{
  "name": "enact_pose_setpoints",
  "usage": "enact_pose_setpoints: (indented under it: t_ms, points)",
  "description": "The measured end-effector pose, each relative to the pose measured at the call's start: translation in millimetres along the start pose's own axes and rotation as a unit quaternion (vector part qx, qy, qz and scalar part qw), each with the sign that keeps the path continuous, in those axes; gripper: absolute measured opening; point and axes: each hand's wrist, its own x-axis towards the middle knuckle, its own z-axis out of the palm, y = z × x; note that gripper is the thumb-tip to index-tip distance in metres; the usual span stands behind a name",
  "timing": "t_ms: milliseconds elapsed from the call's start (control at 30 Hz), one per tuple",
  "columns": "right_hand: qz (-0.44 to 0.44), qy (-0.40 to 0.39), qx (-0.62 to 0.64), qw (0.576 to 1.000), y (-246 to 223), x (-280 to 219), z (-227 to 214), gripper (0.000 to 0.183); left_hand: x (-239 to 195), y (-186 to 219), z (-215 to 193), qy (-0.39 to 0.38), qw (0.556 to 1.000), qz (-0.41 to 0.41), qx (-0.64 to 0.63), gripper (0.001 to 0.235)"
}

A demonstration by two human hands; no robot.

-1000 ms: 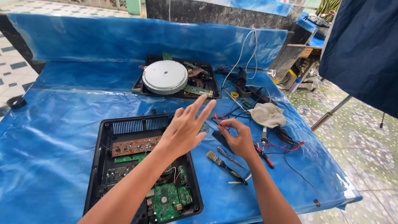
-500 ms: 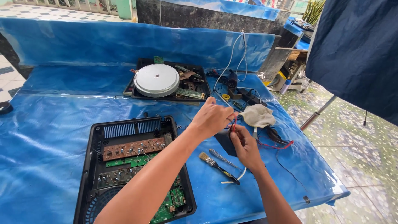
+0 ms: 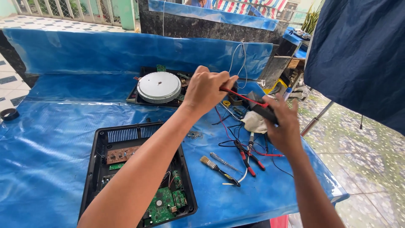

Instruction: The person uses a multimeter to test various points on a circuit board inside an open electronic device. They hold the red and black probes and touch them to different components on the board while the multimeter display shows readings.

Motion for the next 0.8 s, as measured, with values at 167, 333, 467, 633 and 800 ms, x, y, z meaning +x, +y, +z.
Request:
enact_pose_setpoints:
  t_ms: [167, 333, 467, 633, 800]
  points:
    - [-0.043, 0.026, -0.08, 0.995, 38, 28, -40, 0.065, -21, -3, 12, -0.043, 0.993, -0.077, -0.082, 0.037]
    - [-0.098, 0.034, -0.133, 0.986, 52, 68, -111, 0.068, -59, 9, 50, -0.123, 0.939, -0.224, -0.229, 0.04]
    - [-0.136, 0.054, -0.194, 0.97, 75, 88, -151, 0.061, -50, 16, 65, -0.076, 0.884, -0.328, -0.325, 0.051]
    - [-0.11, 0.052, -0.148, 0.982, 97, 90, -178, 0.041, 14, 12, 54, 0.006, 0.916, -0.258, -0.308, 0.056]
    - [0.071, 0.094, -0.301, 0.946, 253, 35, -170, 0.045, 76, 0, 14, 0.14, 0.967, -0.132, -0.164, 0.053]
